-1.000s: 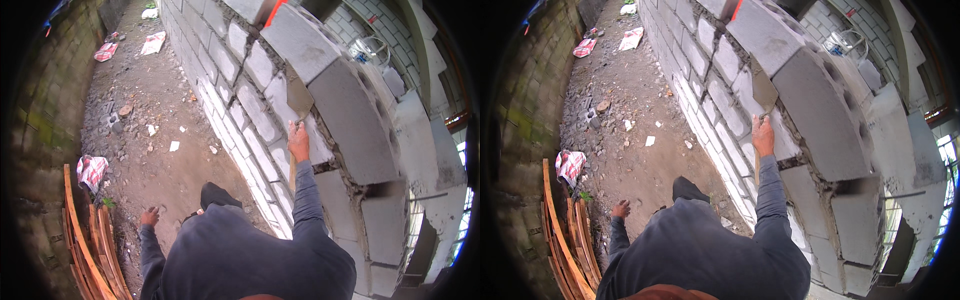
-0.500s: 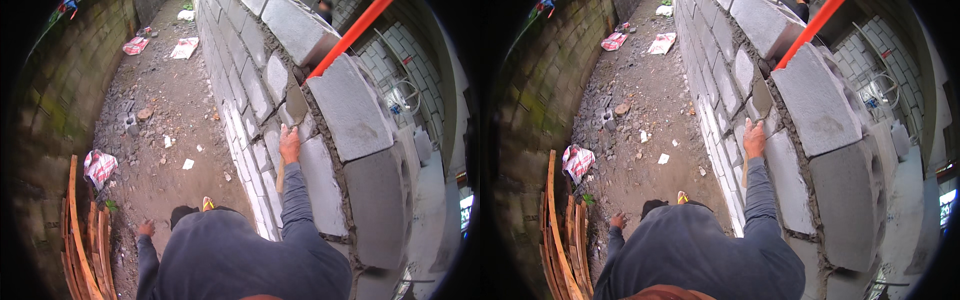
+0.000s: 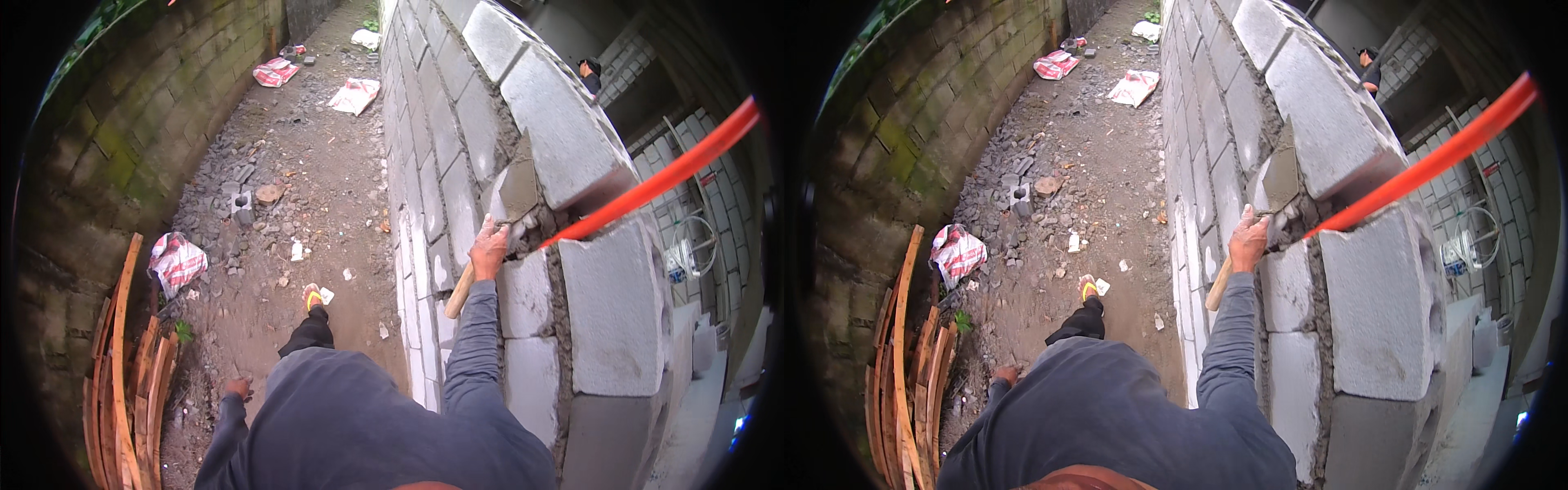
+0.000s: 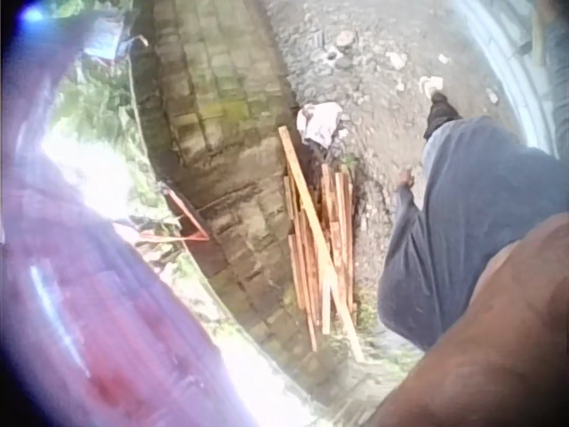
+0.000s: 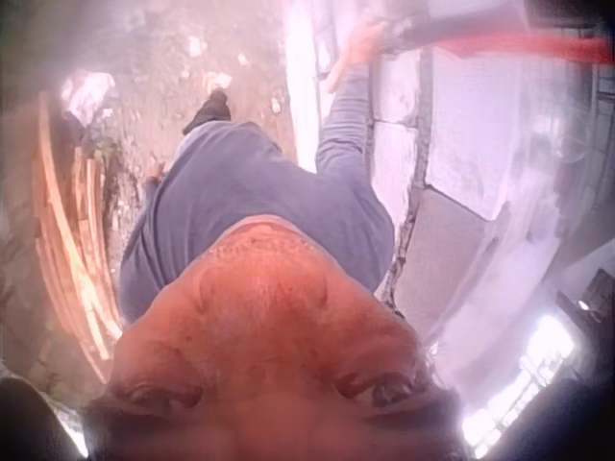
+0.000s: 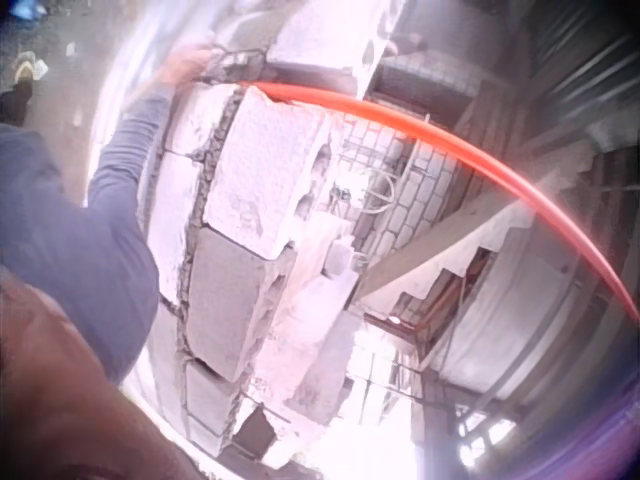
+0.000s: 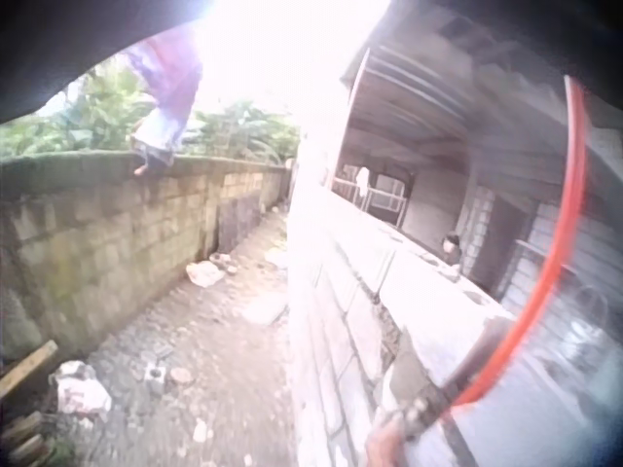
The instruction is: The person lays concrete blocks on a partially built wall, applies mortar with a trowel, and taps blocks into place. They also cut a block with a hammer and place the pieces into gaps in the wall.
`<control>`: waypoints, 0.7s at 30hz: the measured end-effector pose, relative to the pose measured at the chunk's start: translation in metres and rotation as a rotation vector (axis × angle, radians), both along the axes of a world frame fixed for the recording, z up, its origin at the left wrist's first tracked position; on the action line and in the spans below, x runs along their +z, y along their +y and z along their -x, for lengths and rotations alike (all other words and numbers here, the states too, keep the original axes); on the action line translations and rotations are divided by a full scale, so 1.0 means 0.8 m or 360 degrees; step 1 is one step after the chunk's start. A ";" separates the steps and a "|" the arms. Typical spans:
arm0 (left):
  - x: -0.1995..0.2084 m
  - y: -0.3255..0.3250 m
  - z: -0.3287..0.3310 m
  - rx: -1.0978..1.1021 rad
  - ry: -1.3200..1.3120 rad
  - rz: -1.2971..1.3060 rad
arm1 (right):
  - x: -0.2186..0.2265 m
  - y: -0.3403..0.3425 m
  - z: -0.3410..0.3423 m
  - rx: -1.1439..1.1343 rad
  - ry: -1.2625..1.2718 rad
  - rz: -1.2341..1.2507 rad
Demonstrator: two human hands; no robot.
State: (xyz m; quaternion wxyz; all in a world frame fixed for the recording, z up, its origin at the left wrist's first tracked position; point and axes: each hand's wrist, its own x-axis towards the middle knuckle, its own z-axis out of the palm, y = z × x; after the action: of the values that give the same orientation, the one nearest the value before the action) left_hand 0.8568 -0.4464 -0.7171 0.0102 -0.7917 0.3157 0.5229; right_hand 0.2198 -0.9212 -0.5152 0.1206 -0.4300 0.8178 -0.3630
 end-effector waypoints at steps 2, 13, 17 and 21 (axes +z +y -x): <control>-0.026 -0.068 -0.009 0.0445 0.0108 -0.0100 | -0.007 -0.058 -0.010 -0.0001 -0.0031 0.0016; -0.150 -0.389 -0.046 0.0947 0.0256 -0.0245 | -0.045 -0.290 -0.038 -0.0031 -0.0074 -0.0005; -0.223 -0.540 -0.127 0.0344 0.0133 0.0135 | -0.055 -0.451 -0.077 -0.0034 -0.0056 0.0078; -0.196 -0.666 -0.117 0.0914 0.0215 0.0202 | -0.046 -0.537 -0.092 0.0003 -0.0043 -0.0046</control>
State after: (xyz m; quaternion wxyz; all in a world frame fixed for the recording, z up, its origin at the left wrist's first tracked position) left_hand 0.9502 -0.9790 -0.8739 -0.2087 -0.8110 0.1109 0.5352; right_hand 0.2935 -1.3506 -0.5518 0.1382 -0.4239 0.8209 -0.3569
